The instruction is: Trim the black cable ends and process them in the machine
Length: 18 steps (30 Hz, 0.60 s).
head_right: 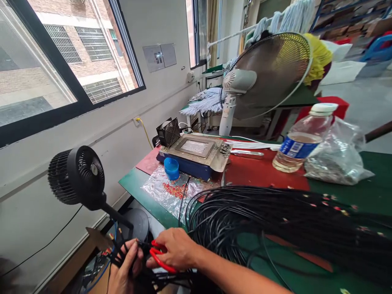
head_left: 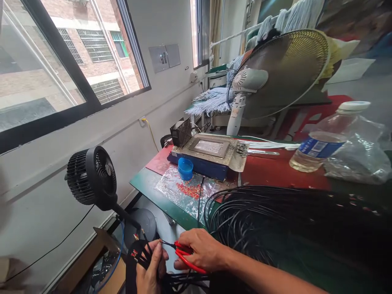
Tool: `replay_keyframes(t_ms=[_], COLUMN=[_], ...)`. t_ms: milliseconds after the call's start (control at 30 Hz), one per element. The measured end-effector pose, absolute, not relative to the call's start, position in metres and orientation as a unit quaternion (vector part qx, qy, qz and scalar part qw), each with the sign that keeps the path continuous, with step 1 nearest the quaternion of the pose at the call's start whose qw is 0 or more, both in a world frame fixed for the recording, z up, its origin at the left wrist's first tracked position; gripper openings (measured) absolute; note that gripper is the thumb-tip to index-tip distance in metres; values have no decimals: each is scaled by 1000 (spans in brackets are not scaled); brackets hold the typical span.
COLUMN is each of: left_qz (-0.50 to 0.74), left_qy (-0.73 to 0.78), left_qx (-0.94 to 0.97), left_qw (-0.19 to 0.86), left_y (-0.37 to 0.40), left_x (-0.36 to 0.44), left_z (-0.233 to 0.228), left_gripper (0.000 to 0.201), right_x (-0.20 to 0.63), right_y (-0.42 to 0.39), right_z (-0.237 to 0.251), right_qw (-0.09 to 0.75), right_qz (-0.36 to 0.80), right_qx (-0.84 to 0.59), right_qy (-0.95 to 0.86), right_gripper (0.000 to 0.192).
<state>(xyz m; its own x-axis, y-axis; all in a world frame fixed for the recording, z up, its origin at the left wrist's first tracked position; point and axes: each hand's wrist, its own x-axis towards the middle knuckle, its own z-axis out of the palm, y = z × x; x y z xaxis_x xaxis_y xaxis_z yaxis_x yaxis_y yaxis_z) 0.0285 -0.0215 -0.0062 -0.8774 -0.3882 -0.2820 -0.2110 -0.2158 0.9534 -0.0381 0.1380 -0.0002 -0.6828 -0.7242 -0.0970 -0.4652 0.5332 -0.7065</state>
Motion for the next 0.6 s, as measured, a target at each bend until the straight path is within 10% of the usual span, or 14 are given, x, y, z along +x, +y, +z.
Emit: replay_keyframes(t_ms=[600], left_qz=[-744], left_qy=[-624], left_qx=[237], left_qw=[30], left_y=[-20], left_x=[28], left_z=[-11], left_gripper=[25], right_x=[-37], right_y=[138], right_z=[-2], right_qw=[199], right_qz=[-434], right_qx=[-302], right_qy=[825], right_gripper=[41])
